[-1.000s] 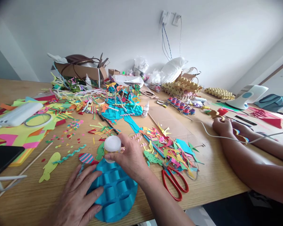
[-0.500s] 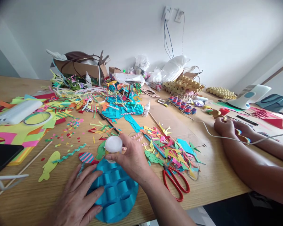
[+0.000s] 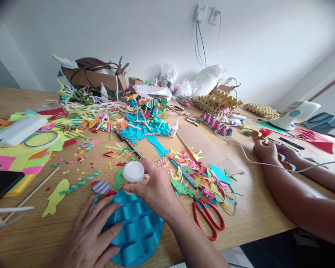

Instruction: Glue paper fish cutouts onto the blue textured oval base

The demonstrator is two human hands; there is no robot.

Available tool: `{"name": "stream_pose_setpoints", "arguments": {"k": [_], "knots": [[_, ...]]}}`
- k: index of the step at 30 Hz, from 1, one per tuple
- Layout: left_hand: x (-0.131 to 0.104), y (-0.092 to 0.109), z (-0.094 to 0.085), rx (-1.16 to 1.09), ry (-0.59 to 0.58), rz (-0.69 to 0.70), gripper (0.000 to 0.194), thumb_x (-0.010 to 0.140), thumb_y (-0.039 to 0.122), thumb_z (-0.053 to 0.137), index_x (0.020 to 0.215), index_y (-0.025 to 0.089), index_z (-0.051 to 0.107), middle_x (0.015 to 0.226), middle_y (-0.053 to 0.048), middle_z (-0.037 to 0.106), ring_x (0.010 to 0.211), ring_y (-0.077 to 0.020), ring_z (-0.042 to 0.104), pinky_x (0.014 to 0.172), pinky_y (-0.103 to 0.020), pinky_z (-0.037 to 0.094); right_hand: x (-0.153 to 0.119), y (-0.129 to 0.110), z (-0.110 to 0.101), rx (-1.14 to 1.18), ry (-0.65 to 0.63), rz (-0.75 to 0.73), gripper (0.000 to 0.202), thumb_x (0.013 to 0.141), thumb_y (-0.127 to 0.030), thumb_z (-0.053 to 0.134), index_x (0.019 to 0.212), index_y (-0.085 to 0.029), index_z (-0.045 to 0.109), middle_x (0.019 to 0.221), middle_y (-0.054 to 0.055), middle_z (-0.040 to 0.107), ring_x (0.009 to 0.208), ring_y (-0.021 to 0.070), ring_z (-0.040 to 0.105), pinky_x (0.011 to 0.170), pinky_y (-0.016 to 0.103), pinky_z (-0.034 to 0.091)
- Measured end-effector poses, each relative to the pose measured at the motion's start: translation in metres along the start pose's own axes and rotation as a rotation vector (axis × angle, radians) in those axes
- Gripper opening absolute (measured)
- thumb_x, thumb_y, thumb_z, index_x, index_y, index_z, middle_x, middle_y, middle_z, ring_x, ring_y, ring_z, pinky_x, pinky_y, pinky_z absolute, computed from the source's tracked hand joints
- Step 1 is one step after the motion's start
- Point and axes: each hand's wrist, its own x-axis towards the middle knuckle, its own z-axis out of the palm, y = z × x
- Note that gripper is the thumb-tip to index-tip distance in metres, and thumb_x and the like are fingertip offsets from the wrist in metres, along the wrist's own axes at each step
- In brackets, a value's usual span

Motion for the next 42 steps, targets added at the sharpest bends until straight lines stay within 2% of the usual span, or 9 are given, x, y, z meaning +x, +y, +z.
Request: {"name": "stream_pose_setpoints", "arguments": {"k": [5, 9, 12, 16, 22, 26, 33, 38, 42], "knots": [[0.0004, -0.0014, 0.0022, -0.014, 0.041, 0.025, 0.030, 0.083, 0.047, 0.047, 0.079, 0.023, 0.064, 0.109, -0.007, 0.058, 0.116, -0.0277, 0.041, 0.104, -0.049, 0.015, 0.0011, 0.0009, -0.0020, -0.011, -0.007, 0.046, 0.030, 0.065, -0.039, 0.070, 0.077, -0.019, 0.053, 0.070, -0.003, 0.057, 0.065, 0.0142, 0.050, 0.057, 0.024, 0.035], [0.0007, -0.0013, 0.0020, -0.012, 0.008, 0.019, 0.028, 0.081, 0.048, 0.050, 0.080, 0.024, 0.064, 0.111, -0.006, 0.057, 0.117, -0.0276, 0.040, 0.104, -0.048, 0.015, 0.0014, -0.0012, -0.0007, 0.008, 0.007, 0.029, 0.029, 0.064, -0.037, 0.071, 0.077, -0.019, 0.053, 0.071, -0.003, 0.056, 0.066, 0.0141, 0.050, 0.057, 0.023, 0.035], [-0.0006, -0.0013, 0.0023, -0.012, 0.030, 0.026, 0.029, 0.081, 0.048, 0.049, 0.079, 0.024, 0.064, 0.110, -0.006, 0.057, 0.117, -0.0276, 0.040, 0.104, -0.049, 0.013, 0.0010, -0.0013, 0.0009, 0.017, -0.009, 0.001, 0.029, 0.064, -0.036, 0.072, 0.076, -0.019, 0.052, 0.070, -0.003, 0.056, 0.065, 0.0136, 0.049, 0.058, 0.022, 0.035], [-0.0006, -0.0015, 0.0022, -0.003, 0.005, 0.021, 0.028, 0.080, 0.048, 0.051, 0.080, 0.023, 0.064, 0.110, -0.006, 0.058, 0.117, -0.0280, 0.040, 0.104, -0.049, 0.015, 0.0006, -0.0013, -0.0005, -0.026, -0.003, 0.036, 0.030, 0.063, -0.037, 0.072, 0.077, -0.019, 0.052, 0.070, -0.003, 0.056, 0.065, 0.0140, 0.049, 0.057, 0.023, 0.034], [0.0018, 0.0001, 0.0003, -0.006, 0.034, 0.008, 0.031, 0.084, 0.047, 0.045, 0.079, 0.023, 0.065, 0.110, -0.007, 0.057, 0.116, -0.0271, 0.041, 0.103, -0.047, 0.016, 0.0010, -0.0018, 0.0001, 0.021, -0.009, -0.006, 0.029, 0.064, -0.036, 0.072, 0.076, -0.019, 0.052, 0.070, -0.003, 0.055, 0.066, 0.0133, 0.049, 0.058, 0.022, 0.034], [0.0017, 0.0007, 0.0003, -0.008, 0.039, 0.010, 0.033, 0.085, 0.048, 0.043, 0.078, 0.023, 0.065, 0.109, -0.006, 0.058, 0.116, -0.0267, 0.041, 0.103, -0.047, 0.016, 0.0002, -0.0006, -0.0012, -0.004, -0.005, 0.042, 0.032, 0.062, -0.038, 0.073, 0.078, -0.019, 0.052, 0.071, -0.003, 0.056, 0.067, 0.0143, 0.049, 0.058, 0.023, 0.034], [0.0006, -0.0007, 0.0013, -0.016, 0.033, 0.012, 0.031, 0.083, 0.048, 0.046, 0.080, 0.024, 0.065, 0.110, -0.006, 0.058, 0.116, -0.0269, 0.041, 0.104, -0.047, 0.015, 0.0008, -0.0009, -0.0009, -0.005, -0.003, 0.020, 0.030, 0.063, -0.037, 0.072, 0.076, -0.019, 0.053, 0.071, -0.003, 0.056, 0.067, 0.0146, 0.050, 0.059, 0.024, 0.035], [0.0003, -0.0014, 0.0004, -0.021, 0.016, 0.013, 0.030, 0.082, 0.048, 0.048, 0.080, 0.024, 0.065, 0.110, -0.006, 0.058, 0.116, -0.0264, 0.041, 0.105, -0.046, 0.013, 0.0002, -0.0008, -0.0019, 0.011, -0.005, 0.056, 0.031, 0.063, -0.036, 0.072, 0.079, -0.018, 0.053, 0.073, -0.002, 0.056, 0.068, 0.0150, 0.050, 0.059, 0.024, 0.035], [0.0009, -0.0017, -0.0002, -0.015, 0.027, 0.014, 0.031, 0.083, 0.048, 0.046, 0.079, 0.024, 0.065, 0.109, -0.006, 0.059, 0.116, -0.0264, 0.042, 0.105, -0.046, 0.014, 0.0004, -0.0030, -0.0012, 0.031, 0.005, 0.013, 0.030, 0.063, -0.036, 0.072, 0.077, -0.019, 0.053, 0.071, -0.003, 0.056, 0.068, 0.0145, 0.050, 0.059, 0.023, 0.035]]}}
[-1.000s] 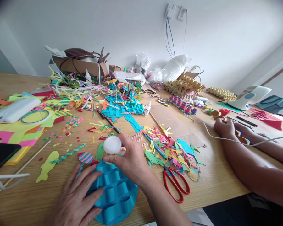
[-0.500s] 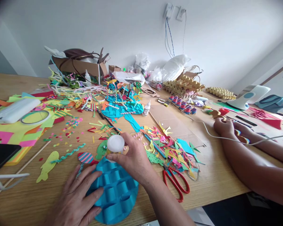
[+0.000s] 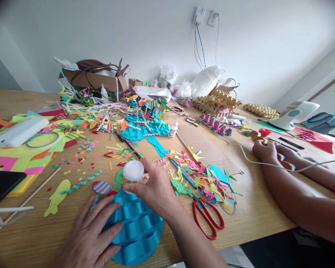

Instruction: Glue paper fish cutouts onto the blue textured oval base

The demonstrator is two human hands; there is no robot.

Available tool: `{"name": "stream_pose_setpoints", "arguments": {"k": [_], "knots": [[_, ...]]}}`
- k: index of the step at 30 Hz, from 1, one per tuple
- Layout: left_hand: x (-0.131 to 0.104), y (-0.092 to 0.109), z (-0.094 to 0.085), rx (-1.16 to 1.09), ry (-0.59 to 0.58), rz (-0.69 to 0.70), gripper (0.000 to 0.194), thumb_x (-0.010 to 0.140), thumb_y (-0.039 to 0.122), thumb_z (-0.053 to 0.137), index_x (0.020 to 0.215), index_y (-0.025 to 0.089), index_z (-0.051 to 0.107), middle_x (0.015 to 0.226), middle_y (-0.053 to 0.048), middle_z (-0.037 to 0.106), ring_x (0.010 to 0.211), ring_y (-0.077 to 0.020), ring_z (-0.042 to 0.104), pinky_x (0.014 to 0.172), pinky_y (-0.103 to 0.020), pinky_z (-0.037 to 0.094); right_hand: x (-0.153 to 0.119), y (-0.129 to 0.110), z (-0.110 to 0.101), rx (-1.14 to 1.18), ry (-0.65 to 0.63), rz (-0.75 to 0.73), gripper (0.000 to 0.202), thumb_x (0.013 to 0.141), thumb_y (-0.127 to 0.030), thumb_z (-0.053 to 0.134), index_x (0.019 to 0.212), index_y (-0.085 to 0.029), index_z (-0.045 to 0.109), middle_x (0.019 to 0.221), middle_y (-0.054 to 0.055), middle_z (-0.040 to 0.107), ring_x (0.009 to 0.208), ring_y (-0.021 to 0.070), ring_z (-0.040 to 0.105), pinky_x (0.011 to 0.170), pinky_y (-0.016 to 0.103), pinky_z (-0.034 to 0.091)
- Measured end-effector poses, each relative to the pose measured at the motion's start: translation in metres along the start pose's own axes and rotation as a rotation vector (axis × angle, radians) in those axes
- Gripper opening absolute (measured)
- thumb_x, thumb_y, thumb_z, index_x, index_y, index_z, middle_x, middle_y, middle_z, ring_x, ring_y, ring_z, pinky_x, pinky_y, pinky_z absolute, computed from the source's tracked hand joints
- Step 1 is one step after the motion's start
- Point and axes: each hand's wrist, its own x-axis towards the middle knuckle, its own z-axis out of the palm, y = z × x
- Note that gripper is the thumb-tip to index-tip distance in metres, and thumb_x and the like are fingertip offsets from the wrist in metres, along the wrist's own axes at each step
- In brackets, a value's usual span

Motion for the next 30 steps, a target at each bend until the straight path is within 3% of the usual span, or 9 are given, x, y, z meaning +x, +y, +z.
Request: {"name": "stream_pose_setpoints", "arguments": {"k": [14, 30], "knots": [[-0.0006, 0.0013, 0.0001, 0.009, 0.007, 0.000, 0.029, 0.083, 0.047, 0.047, 0.081, 0.024, 0.065, 0.110, -0.006, 0.058, 0.117, -0.0264, 0.041, 0.104, -0.046, 0.015, 0.0012, -0.0002, 0.0019, -0.028, 0.029, 0.039, 0.030, 0.063, -0.041, 0.070, 0.073, -0.019, 0.052, 0.067, -0.003, 0.056, 0.064, 0.0141, 0.050, 0.057, 0.023, 0.035], [-0.0033, 0.0008, 0.0025, 0.026, -0.007, 0.002, 0.028, 0.082, 0.048, 0.049, 0.082, 0.024, 0.064, 0.111, -0.006, 0.058, 0.117, -0.0276, 0.041, 0.103, -0.048, 0.018, 0.0023, -0.0006, 0.0036, -0.025, -0.012, 0.003, 0.023, 0.065, -0.032, 0.070, 0.073, -0.020, 0.052, 0.067, -0.004, 0.057, 0.063, 0.0131, 0.050, 0.055, 0.022, 0.035]]}}
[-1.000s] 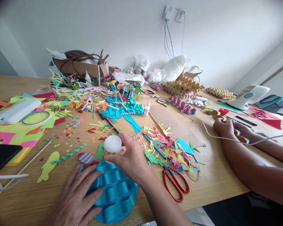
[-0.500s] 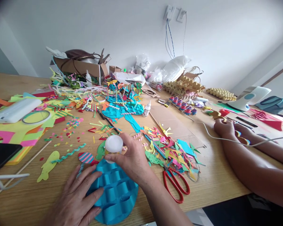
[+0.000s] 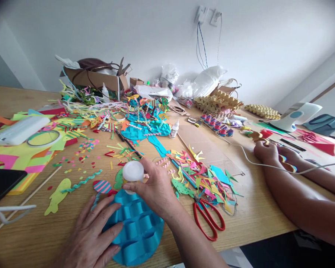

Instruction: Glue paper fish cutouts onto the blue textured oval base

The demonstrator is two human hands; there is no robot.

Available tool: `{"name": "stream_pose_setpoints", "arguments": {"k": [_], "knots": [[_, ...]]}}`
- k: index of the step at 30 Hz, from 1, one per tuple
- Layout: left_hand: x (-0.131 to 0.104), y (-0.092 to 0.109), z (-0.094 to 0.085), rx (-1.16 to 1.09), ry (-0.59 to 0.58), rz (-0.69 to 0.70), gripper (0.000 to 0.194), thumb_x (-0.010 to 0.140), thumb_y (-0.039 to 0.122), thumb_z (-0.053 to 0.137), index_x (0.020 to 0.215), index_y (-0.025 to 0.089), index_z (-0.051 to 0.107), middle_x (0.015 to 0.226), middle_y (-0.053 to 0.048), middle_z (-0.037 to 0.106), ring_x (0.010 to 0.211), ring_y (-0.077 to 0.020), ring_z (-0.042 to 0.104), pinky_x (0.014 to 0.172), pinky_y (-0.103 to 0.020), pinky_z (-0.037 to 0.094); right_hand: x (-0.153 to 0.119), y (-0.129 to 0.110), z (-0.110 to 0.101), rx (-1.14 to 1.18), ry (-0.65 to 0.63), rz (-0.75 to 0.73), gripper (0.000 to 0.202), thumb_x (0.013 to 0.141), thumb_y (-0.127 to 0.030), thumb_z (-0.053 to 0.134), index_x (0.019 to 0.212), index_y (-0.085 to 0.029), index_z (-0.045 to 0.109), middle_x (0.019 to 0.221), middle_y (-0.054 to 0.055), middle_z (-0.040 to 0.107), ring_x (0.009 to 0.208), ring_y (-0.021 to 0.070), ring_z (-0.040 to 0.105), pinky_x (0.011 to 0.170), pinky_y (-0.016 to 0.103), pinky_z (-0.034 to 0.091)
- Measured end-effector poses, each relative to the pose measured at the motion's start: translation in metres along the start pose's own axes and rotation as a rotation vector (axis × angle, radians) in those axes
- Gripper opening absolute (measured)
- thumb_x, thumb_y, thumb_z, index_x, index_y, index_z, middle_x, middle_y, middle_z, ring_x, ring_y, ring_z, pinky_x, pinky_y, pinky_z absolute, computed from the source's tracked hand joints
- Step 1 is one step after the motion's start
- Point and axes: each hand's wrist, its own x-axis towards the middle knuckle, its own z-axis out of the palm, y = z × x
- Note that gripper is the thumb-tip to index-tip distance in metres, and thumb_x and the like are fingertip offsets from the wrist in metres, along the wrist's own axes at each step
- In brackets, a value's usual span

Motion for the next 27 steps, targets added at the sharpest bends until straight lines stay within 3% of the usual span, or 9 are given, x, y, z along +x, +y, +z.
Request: {"name": "stream_pose_setpoints", "arguments": {"k": [7, 27], "knots": [[-0.0005, 0.0004, -0.0005, 0.004, -0.004, -0.008, 0.028, 0.081, 0.048, 0.049, 0.083, 0.024, 0.065, 0.111, -0.006, 0.058, 0.117, -0.0275, 0.041, 0.104, -0.048, 0.016, -0.0006, 0.0010, -0.0028, -0.045, 0.019, 0.036, 0.027, 0.065, -0.039, 0.068, 0.071, -0.019, 0.052, 0.066, -0.003, 0.056, 0.064, 0.0142, 0.050, 0.056, 0.024, 0.034], [-0.0003, 0.0019, -0.0011, 0.004, 0.006, -0.013, 0.028, 0.082, 0.047, 0.048, 0.083, 0.025, 0.064, 0.110, -0.006, 0.058, 0.115, -0.0273, 0.042, 0.104, -0.049, 0.016, -0.0007, 0.0012, -0.0010, -0.036, 0.022, 0.005, 0.027, 0.065, -0.039, 0.069, 0.073, -0.019, 0.052, 0.067, -0.003, 0.056, 0.063, 0.0138, 0.049, 0.055, 0.023, 0.035]]}}
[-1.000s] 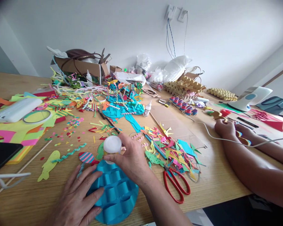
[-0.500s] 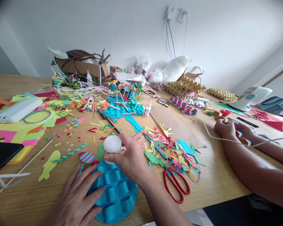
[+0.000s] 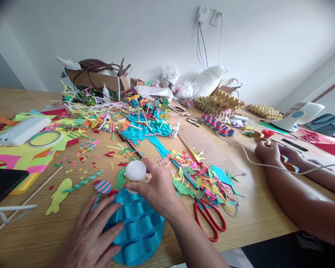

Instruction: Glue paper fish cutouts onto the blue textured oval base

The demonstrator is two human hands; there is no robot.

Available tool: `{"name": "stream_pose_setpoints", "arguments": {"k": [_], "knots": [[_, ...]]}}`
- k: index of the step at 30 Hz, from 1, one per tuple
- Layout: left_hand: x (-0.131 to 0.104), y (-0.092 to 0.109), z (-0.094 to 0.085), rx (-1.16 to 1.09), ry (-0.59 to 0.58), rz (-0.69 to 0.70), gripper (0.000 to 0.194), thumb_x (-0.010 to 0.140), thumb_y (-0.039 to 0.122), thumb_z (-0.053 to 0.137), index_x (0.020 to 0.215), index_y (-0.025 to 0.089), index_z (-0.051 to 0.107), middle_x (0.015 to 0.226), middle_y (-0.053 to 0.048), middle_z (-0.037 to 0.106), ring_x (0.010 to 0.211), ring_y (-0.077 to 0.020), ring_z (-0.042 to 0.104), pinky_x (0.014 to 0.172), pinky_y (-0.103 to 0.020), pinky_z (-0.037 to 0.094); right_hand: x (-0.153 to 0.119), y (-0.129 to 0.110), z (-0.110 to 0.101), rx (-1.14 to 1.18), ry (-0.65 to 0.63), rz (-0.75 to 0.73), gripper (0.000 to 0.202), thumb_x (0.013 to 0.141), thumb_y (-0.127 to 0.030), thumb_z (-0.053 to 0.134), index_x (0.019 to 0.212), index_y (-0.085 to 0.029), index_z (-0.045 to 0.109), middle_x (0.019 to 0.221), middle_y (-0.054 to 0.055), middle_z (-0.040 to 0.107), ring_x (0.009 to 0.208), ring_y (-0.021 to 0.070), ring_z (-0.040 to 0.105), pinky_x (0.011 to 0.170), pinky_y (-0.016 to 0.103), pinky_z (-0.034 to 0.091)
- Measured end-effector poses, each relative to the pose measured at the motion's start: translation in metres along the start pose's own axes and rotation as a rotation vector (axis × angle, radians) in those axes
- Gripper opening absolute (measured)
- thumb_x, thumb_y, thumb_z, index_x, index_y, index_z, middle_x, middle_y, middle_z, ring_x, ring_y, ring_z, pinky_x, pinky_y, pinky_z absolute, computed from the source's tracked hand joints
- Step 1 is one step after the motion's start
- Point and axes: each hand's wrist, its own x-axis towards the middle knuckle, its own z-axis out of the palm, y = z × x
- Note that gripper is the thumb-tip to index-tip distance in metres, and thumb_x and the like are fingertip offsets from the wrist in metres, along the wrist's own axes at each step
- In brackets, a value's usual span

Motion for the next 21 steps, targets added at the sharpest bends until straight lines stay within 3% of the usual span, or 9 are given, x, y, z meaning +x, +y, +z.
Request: {"name": "stream_pose_setpoints", "arguments": {"k": [10, 21], "knots": [[0.001, -0.002, 0.001, 0.004, -0.001, 0.015, 0.028, 0.082, 0.047, 0.049, 0.083, 0.024, 0.064, 0.110, -0.006, 0.057, 0.116, -0.0273, 0.041, 0.104, -0.048, 0.017, -0.001, 0.002, -0.002, 0.045, 0.021, 0.049, 0.031, 0.062, -0.039, 0.072, 0.076, -0.018, 0.054, 0.070, -0.002, 0.056, 0.066, 0.0148, 0.050, 0.058, 0.024, 0.036], [0.002, 0.001, -0.003, 0.007, 0.000, 0.001, 0.027, 0.082, 0.047, 0.048, 0.081, 0.025, 0.064, 0.110, -0.006, 0.058, 0.114, -0.0264, 0.043, 0.102, -0.047, 0.019, -0.005, 0.018, 0.001, 0.303, 0.097, 0.109, 0.033, 0.061, -0.040, 0.072, 0.075, -0.019, 0.051, 0.070, -0.002, 0.052, 0.068, 0.0146, 0.050, 0.059, 0.024, 0.040]]}}
